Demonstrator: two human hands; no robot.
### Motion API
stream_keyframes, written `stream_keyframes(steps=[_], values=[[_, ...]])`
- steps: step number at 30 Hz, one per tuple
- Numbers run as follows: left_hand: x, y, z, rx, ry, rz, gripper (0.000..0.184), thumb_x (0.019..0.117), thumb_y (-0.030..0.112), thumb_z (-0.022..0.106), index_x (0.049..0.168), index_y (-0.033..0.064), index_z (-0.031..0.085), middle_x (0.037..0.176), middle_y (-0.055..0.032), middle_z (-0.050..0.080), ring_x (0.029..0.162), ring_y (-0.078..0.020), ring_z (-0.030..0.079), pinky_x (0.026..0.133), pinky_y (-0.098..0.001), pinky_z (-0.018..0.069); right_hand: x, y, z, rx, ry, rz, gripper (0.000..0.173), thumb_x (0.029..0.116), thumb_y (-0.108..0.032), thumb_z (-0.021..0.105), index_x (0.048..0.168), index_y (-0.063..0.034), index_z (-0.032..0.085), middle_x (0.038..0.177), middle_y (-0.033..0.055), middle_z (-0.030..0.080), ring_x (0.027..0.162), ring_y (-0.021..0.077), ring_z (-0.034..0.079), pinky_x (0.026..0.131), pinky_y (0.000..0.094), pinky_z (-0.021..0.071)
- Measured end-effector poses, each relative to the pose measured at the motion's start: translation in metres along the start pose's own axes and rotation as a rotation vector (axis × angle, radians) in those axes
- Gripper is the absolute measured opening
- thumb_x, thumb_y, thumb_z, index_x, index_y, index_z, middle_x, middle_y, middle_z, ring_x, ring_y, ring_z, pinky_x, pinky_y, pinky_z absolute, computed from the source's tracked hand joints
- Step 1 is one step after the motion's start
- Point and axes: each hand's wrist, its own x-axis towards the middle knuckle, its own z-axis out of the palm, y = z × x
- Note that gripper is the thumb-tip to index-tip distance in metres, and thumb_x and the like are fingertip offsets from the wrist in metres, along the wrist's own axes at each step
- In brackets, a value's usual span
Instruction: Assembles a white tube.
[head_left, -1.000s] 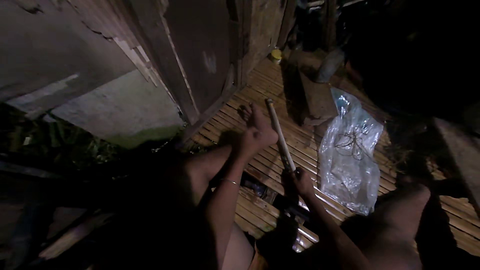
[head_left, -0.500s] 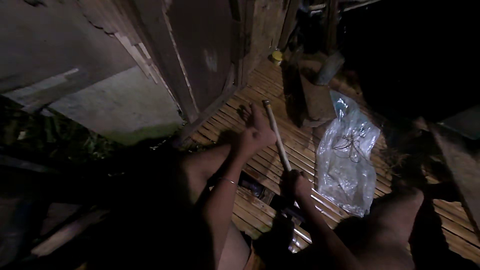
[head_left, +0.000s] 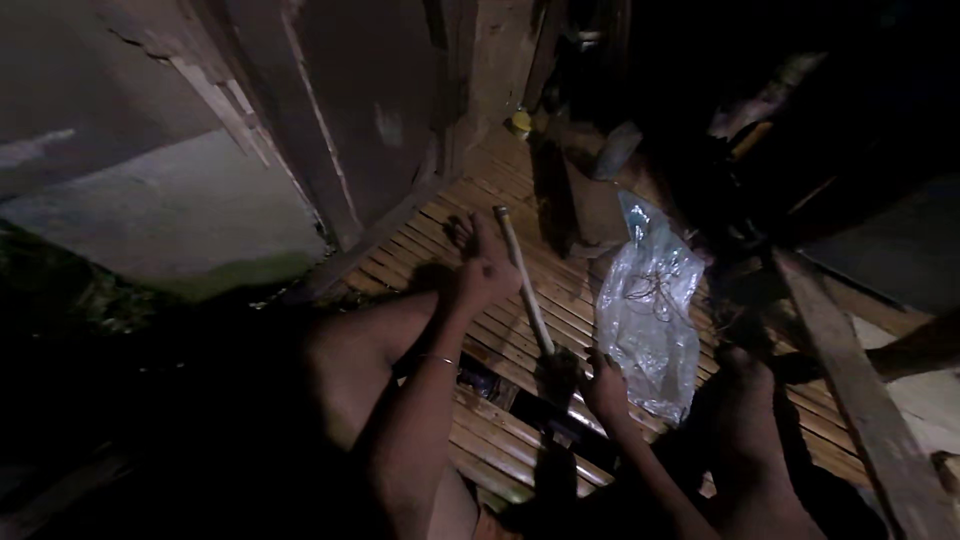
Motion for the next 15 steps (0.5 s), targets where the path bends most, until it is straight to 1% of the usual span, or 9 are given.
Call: stream_keyframes(steps=[2, 3, 4, 5, 6, 8, 11, 13, 15], values=[[-0.006, 0.009, -0.004, -0.001, -0.014, -0.027, 0.043, 0.1027, 0.040, 0.057, 0.129, 0.0071, 0.065, 0.121, -0.0190, 0.068, 0.109, -0.0326, 0.068, 0.094, -0.0574, 0.0532, -0.003, 0.006, -0.018, 0.025, 0.055, -0.031, 0.051, 0.0993, -0.037, 0.066, 0.140, -0.0076, 0.060, 0.128, 0.0173, 0.066, 0.121, 0.0391, 0.061, 0.100, 0.0629, 0.0472], [-0.012, 0.019, -0.010, -0.021, -0.028, -0.049, 0.047, 0.0976, 0.040, 0.066, 0.130, 0.0058, 0.065, 0.121, -0.0203, 0.068, 0.109, -0.0345, 0.067, 0.095, -0.0585, 0.0527, -0.003, 0.010, -0.025, 0.051, 0.090, -0.058, 0.052, 0.0992, -0.039, 0.066, 0.139, -0.0062, 0.060, 0.126, 0.0181, 0.067, 0.117, 0.0387, 0.064, 0.098, 0.0607, 0.0494], [-0.017, 0.024, -0.014, -0.021, -0.034, -0.062, 0.051, 0.0942, 0.041, 0.070, 0.130, 0.0055, 0.066, 0.120, -0.0207, 0.069, 0.109, -0.0352, 0.067, 0.095, -0.0590, 0.0525, -0.004, 0.014, -0.032, 0.077, 0.112, -0.074, 0.053, 0.0994, -0.041, 0.065, 0.139, -0.0060, 0.060, 0.126, 0.0183, 0.067, 0.115, 0.0379, 0.064, 0.098, 0.0590, 0.0504], [-0.018, 0.025, -0.014, -0.007, -0.028, -0.061, 0.052, 0.0931, 0.042, 0.071, 0.129, 0.0061, 0.066, 0.119, -0.0201, 0.069, 0.108, -0.0349, 0.068, 0.094, -0.0592, 0.0529, -0.006, 0.015, -0.040, 0.094, 0.127, -0.084, 0.054, 0.0992, -0.041, 0.065, 0.139, -0.0065, 0.060, 0.126, 0.0178, 0.067, 0.116, 0.0370, 0.064, 0.099, 0.0583, 0.0501], [-0.015, 0.021, -0.011, 0.007, -0.015, -0.045, 0.050, 0.0951, 0.043, 0.068, 0.129, 0.0065, 0.066, 0.118, -0.0200, 0.069, 0.108, -0.0351, 0.068, 0.093, -0.0601, 0.0525, -0.011, 0.014, -0.050, 0.111, 0.137, -0.090, 0.053, 0.0991, -0.041, 0.064, 0.139, -0.0065, 0.060, 0.126, 0.0177, 0.067, 0.117, 0.0371, 0.063, 0.100, 0.0590, 0.0484], [-0.004, 0.007, 0.000, 0.056, 0.040, 0.003, 0.045, 0.0989, 0.046, 0.061, 0.125, 0.0101, 0.068, 0.115, -0.0164, 0.071, 0.104, -0.0321, 0.069, 0.091, -0.0600, 0.0544, -0.019, 0.014, -0.068, 0.155, 0.143, -0.106, 0.050, 0.0995, -0.038, 0.064, 0.137, -0.0055, 0.061, 0.124, 0.0178, 0.068, 0.116, 0.0369, 0.063, 0.099, 0.0590, 0.0486], [-0.004, 0.011, -0.002, 0.059, 0.027, -0.020, 0.047, 0.0979, 0.050, 0.060, 0.124, 0.0119, 0.068, 0.116, -0.0156, 0.070, 0.105, -0.0319, 0.069, 0.091, -0.0610, 0.0541, -0.030, 0.023, -0.091, 0.217, 0.149, -0.118, 0.047, 0.0996, -0.033, 0.064, 0.135, -0.0029, 0.061, 0.120, 0.0181, 0.069, 0.111, 0.0337, 0.066, 0.098, 0.0542, 0.0512], [-0.003, 0.013, -0.001, 0.053, 0.029, -0.023, 0.045, 0.0998, 0.047, 0.058, 0.125, 0.0112, 0.068, 0.117, -0.0165, 0.070, 0.107, -0.0329, 0.069, 0.092, -0.0614, 0.0536, -0.039, 0.029, -0.108, 0.240, 0.157, -0.100, 0.045, 0.1004, -0.032, 0.064, 0.135, -0.0022, 0.061, 0.120, 0.0183, 0.069, 0.110, 0.0321, 0.067, 0.098, 0.0522, 0.0519], [-0.002, 0.012, -0.001, 0.041, 0.025, -0.007, 0.044, 0.1019, 0.044, 0.057, 0.126, 0.0088, 0.067, 0.118, -0.0188, 0.070, 0.108, -0.0350, 0.068, 0.094, -0.0622, 0.0525, -0.050, 0.038, -0.120, 0.267, 0.176, -0.088, 0.044, 0.1001, -0.031, 0.063, 0.133, -0.0021, 0.062, 0.118, 0.0178, 0.069, 0.107, 0.0298, 0.067, 0.095, 0.0504, 0.0536]])
